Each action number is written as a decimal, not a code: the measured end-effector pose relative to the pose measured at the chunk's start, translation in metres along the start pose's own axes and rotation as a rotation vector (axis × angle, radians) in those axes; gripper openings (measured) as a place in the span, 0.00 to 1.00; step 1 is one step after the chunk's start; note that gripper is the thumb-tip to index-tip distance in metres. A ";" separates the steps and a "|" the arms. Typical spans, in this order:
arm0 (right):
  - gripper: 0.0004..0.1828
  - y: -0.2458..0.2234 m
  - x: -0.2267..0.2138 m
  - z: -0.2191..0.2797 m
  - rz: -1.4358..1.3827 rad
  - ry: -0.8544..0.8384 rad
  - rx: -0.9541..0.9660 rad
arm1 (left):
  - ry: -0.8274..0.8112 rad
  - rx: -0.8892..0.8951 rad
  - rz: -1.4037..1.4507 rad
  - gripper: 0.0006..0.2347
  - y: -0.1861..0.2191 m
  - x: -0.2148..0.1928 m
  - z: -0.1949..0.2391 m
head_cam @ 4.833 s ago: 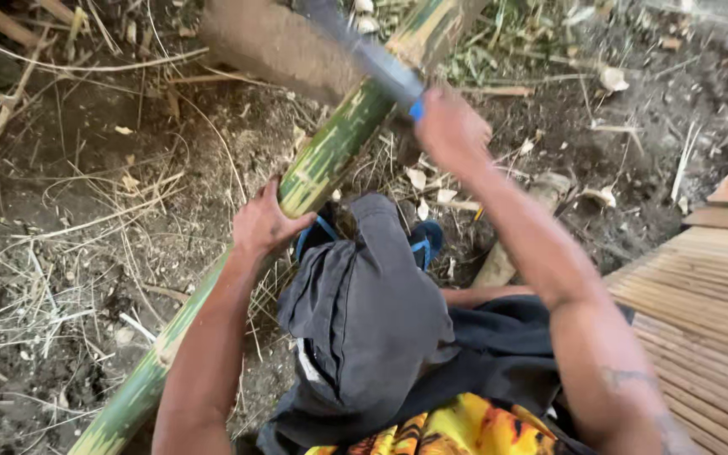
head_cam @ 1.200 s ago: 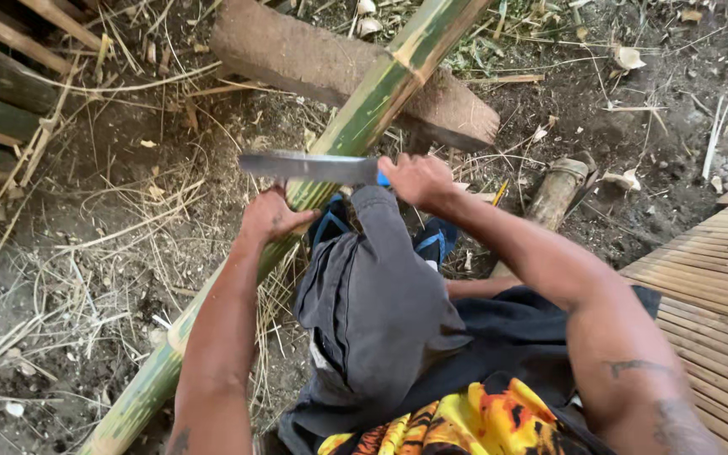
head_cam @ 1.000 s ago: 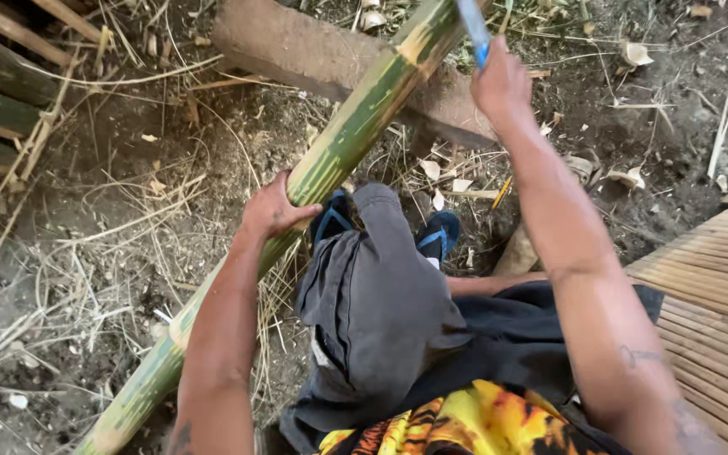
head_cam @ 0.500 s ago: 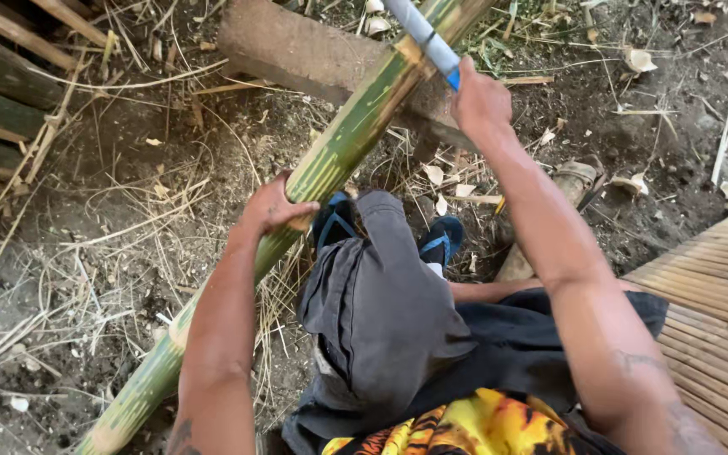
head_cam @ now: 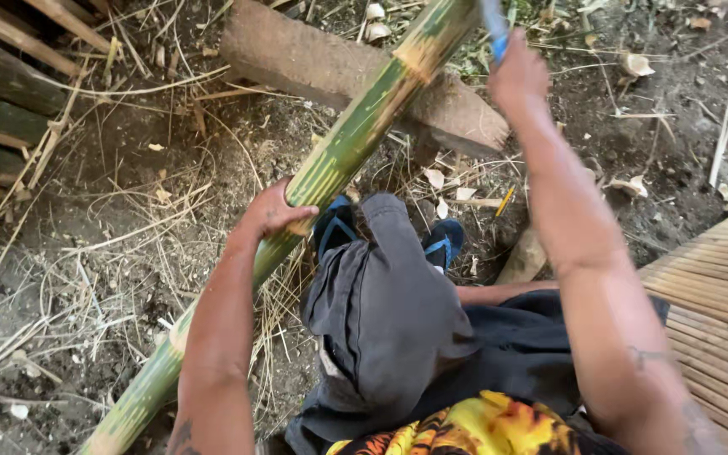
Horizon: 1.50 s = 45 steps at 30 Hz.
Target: The person sits on the ground and uses a machete to shave the outer layer of a long bamboo pole. They hold the pole with their left hand and repeatedly strike it with the machete in their right hand, rotating the pole to remove the green skin and smooth the surface.
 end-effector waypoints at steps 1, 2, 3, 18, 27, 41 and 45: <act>0.18 0.015 -0.005 -0.005 0.043 0.065 -0.021 | 0.012 0.000 -0.020 0.40 0.004 0.001 0.000; 0.17 0.023 -0.006 -0.003 0.009 0.011 0.006 | 0.044 0.010 -0.064 0.42 0.006 0.002 0.003; 0.16 0.026 -0.006 0.007 -0.022 -0.047 0.026 | 0.077 0.016 -0.099 0.44 0.005 0.009 0.008; 0.26 -0.141 0.005 0.146 0.022 -0.433 -0.640 | 0.118 -0.026 -0.221 0.51 0.021 0.042 0.048; 0.28 -0.075 -0.015 0.081 -0.046 -0.069 -0.244 | 0.152 0.003 -0.236 0.52 0.027 0.034 0.042; 0.28 -0.025 -0.033 0.067 -0.205 -0.109 0.069 | 0.131 -0.094 -0.304 0.51 0.031 0.039 0.057; 0.29 -0.101 0.002 0.117 -0.043 -0.355 -0.351 | 0.175 -0.153 -0.394 0.50 0.039 0.052 0.065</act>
Point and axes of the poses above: each hand's wrist, its own z-axis away from the middle knuckle, its own x-axis out of the palm, y = z × x, the point moved 1 cm from there along -z, towards the middle knuckle, and after that the axes turned 13 degrees about -x, right-handed, at the moved point
